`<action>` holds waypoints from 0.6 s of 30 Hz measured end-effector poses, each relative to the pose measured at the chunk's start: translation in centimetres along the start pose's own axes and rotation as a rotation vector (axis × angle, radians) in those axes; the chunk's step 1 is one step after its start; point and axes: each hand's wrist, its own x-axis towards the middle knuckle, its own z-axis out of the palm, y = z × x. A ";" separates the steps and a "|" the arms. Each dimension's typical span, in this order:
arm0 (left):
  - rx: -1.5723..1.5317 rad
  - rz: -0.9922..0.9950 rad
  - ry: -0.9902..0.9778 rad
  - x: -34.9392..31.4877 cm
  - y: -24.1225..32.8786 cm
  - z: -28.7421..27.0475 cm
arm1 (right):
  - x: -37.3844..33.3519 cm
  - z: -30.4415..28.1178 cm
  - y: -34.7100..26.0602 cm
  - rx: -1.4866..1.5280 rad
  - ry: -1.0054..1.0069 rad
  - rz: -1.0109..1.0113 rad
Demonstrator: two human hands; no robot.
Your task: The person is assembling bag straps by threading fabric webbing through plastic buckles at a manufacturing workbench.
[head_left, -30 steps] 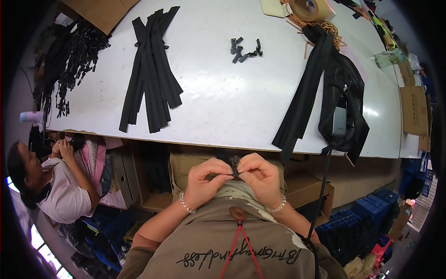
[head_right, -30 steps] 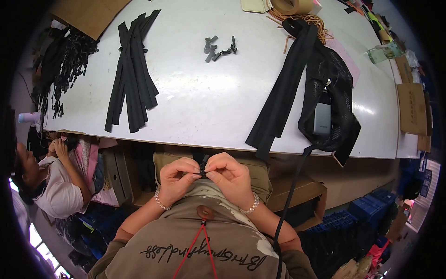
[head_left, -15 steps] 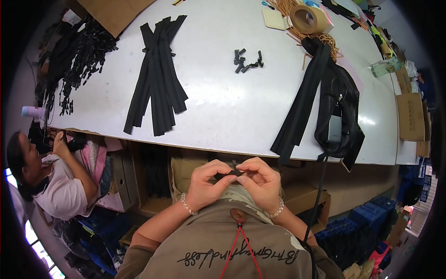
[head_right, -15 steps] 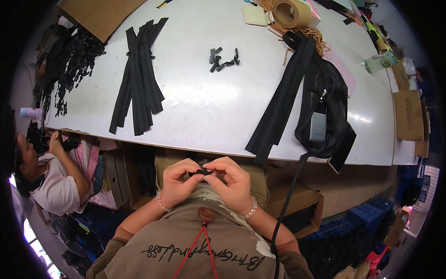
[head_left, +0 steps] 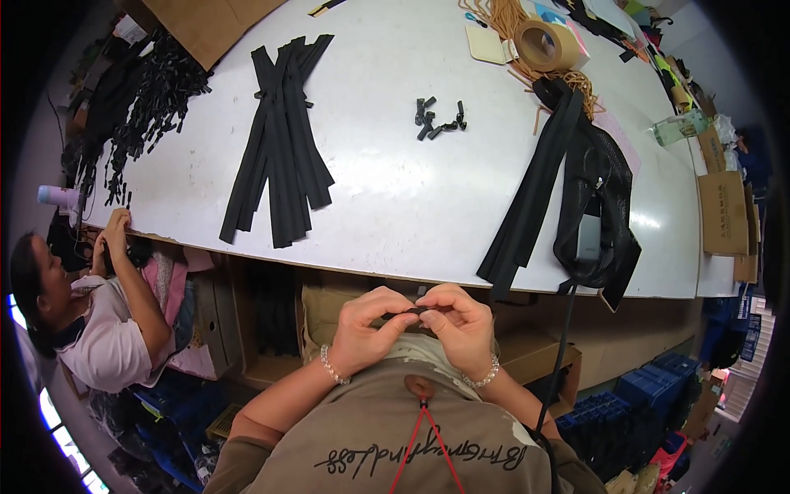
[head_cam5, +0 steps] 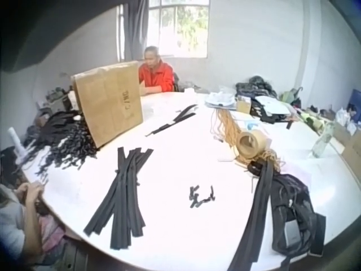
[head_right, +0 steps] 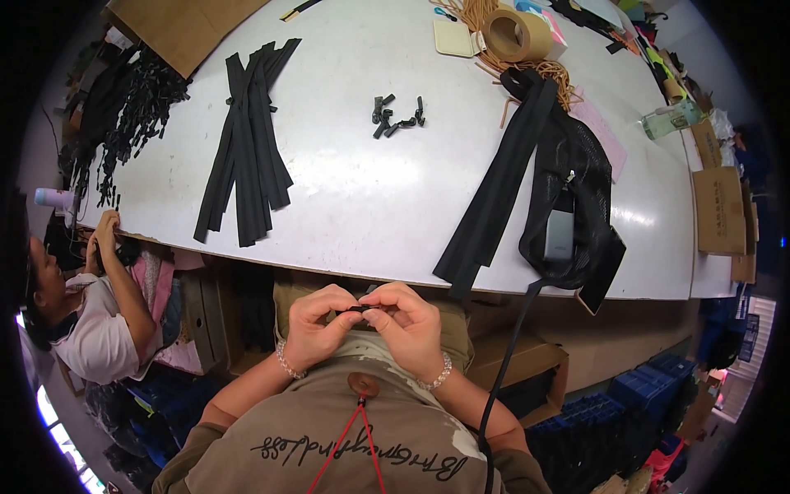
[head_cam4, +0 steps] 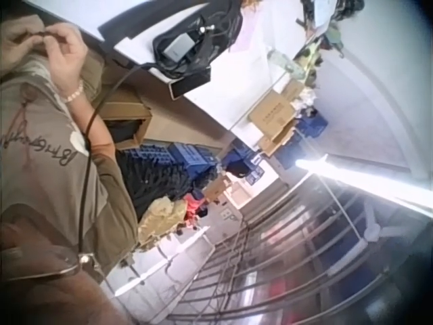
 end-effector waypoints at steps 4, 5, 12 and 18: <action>-0.007 0.028 0.027 -0.1 -0.1 -0.1 | 0.1 0.0 -0.1 -0.067 -0.007 -0.097; -0.006 0.030 0.029 0.0 -0.1 -0.2 | 0.2 -0.1 -0.3 -0.116 -0.033 -0.145; 0.001 0.210 0.039 0.6 0.2 -0.7 | 0.0 0.3 -0.9 -0.116 -0.044 -0.211; -0.152 0.047 0.041 -0.1 0.2 -0.4 | 0.3 -0.5 -0.8 -0.266 -0.134 -0.144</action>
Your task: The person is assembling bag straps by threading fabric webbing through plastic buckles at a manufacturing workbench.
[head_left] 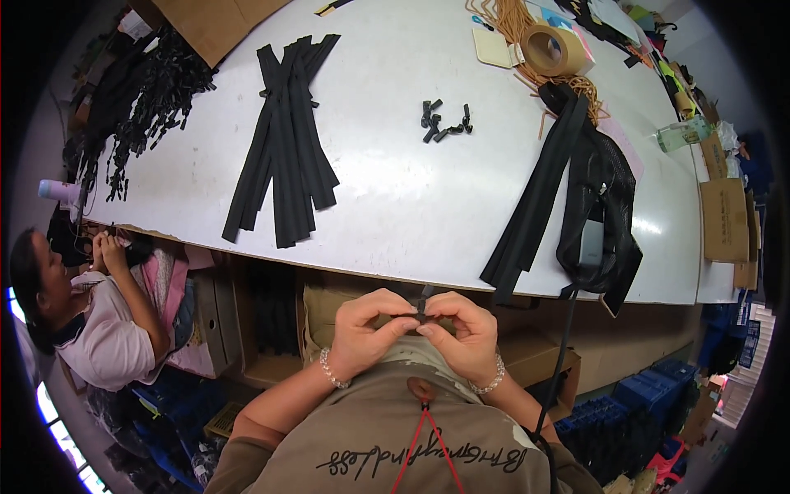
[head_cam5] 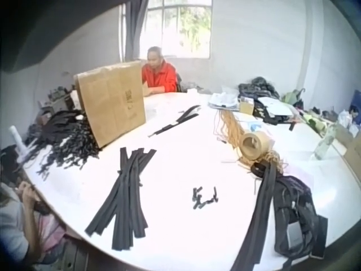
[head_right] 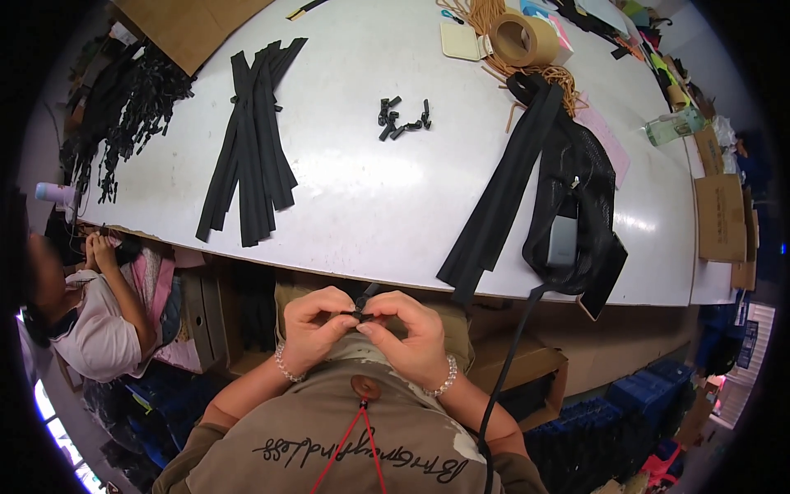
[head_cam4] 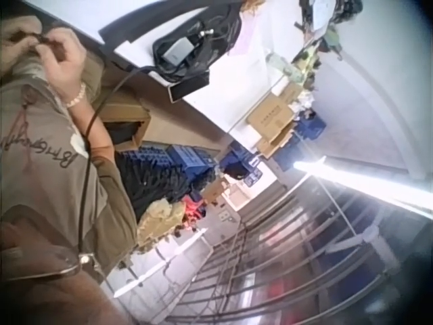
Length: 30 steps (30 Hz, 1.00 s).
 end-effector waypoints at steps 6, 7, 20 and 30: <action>-0.367 -0.345 0.057 0.3 0.6 0.8 | 0.0 0.8 -0.1 0.092 0.131 0.160; -0.354 -0.360 0.045 0.3 0.6 0.7 | 0.1 0.8 -0.3 0.091 0.128 0.159; 0.071 0.191 -0.056 0.9 1.5 -0.1 | 0.7 0.3 -1.0 -0.201 0.096 -0.263; 0.081 0.249 -0.013 0.9 1.0 0.2 | 0.5 0.2 -0.9 -0.223 0.122 -0.299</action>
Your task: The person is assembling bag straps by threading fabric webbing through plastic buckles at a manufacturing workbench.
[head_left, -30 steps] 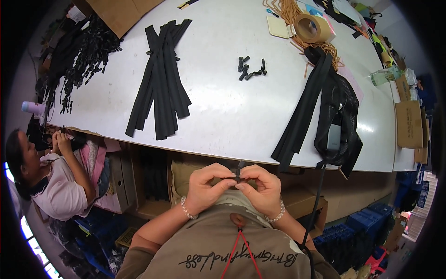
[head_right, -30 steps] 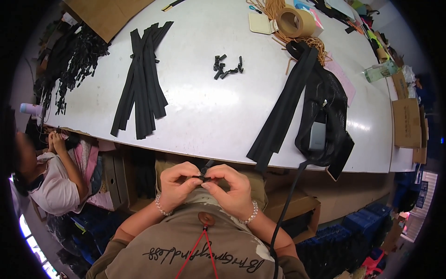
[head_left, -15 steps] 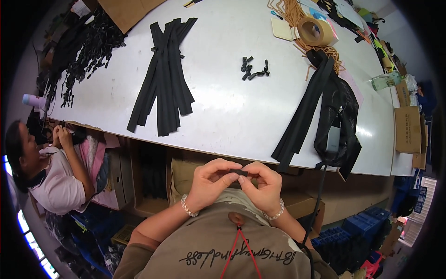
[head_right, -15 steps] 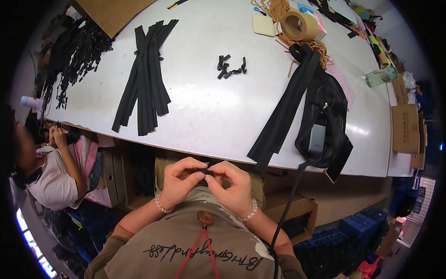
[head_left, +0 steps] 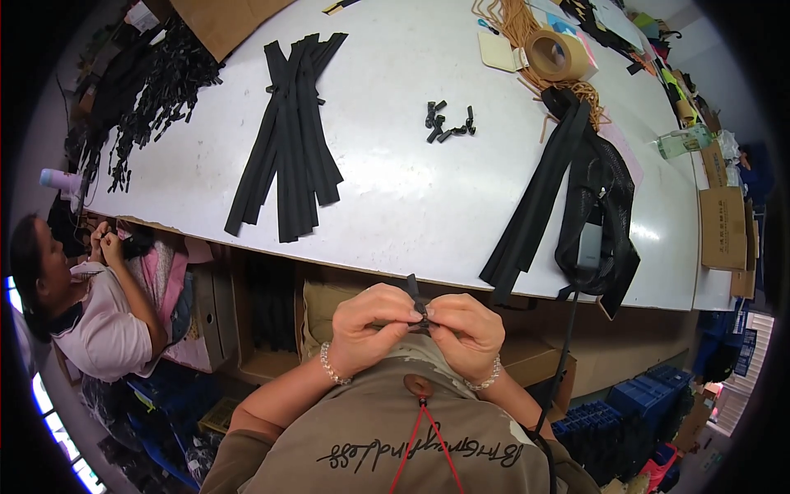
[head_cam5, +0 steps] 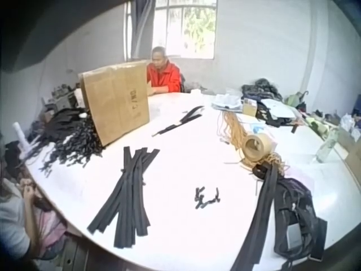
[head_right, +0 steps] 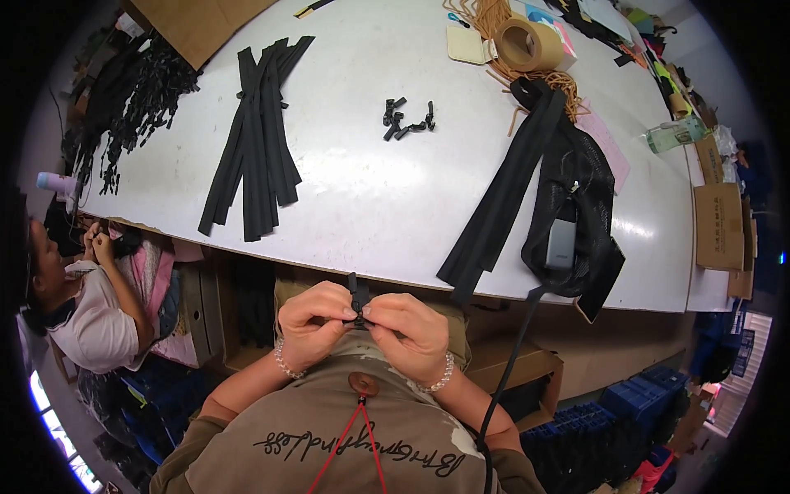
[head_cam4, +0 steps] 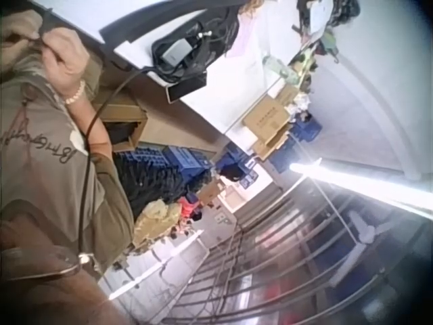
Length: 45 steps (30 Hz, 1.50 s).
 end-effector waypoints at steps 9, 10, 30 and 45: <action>-0.266 -0.249 0.102 0.1 -1.5 1.3 | -0.2 0.0 0.6 -0.003 0.058 0.099; -0.285 -0.365 0.106 0.4 -1.0 1.4 | -0.2 0.0 0.6 -0.007 0.062 0.095; -0.037 -0.198 0.070 2.9 -0.4 1.7 | 1.7 -0.6 0.3 0.375 0.090 0.310; -0.284 -0.432 0.008 2.4 0.3 1.4 | 1.6 -1.1 0.5 0.318 -0.004 0.490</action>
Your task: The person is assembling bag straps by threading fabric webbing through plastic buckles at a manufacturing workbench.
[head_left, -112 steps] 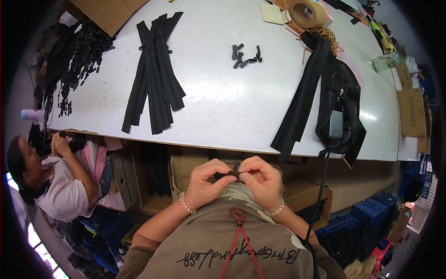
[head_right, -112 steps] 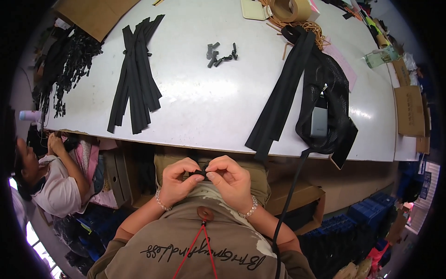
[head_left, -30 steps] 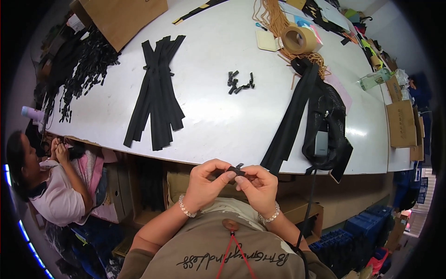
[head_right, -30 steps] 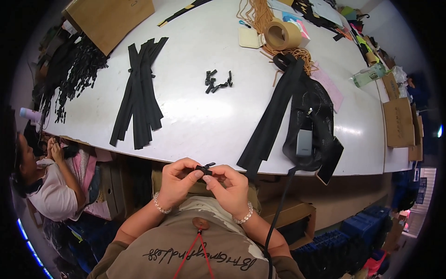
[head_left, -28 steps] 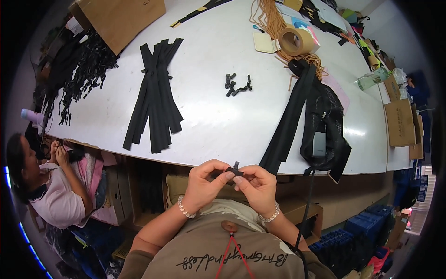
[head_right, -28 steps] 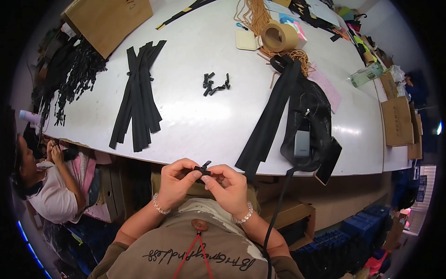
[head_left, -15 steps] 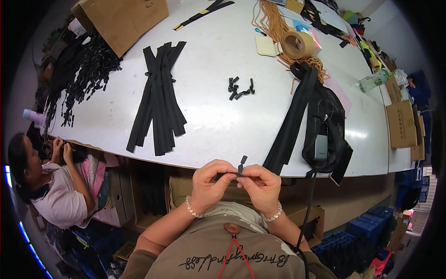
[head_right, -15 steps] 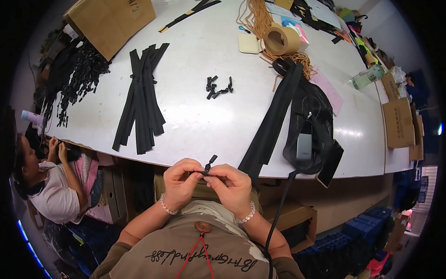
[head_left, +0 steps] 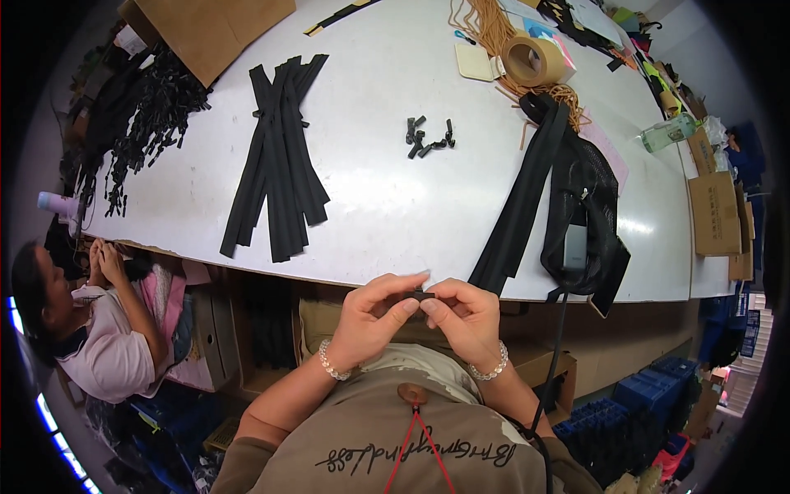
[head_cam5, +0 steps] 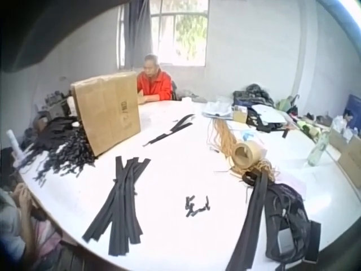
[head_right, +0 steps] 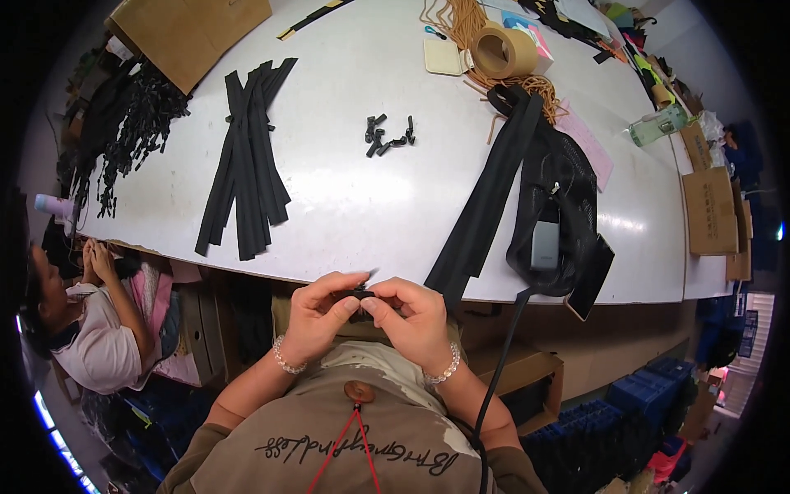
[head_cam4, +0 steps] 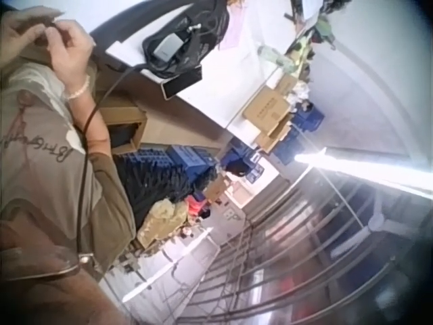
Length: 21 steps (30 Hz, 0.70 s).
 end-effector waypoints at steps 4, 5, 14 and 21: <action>-0.072 -0.055 -0.043 -0.6 0.1 -0.5 | 0.0 0.0 -0.3 0.071 -0.083 0.064; -0.094 -0.099 -0.044 -0.7 -0.1 -0.7 | 0.0 0.1 -0.4 0.084 -0.101 0.068; -0.569 -0.315 -0.037 -1.2 -0.5 -0.3 | -0.2 0.6 0.2 0.066 -0.179 -0.041; -0.186 0.019 0.068 -1.7 0.1 -0.2 | -0.9 0.7 0.4 -0.036 -0.138 -0.127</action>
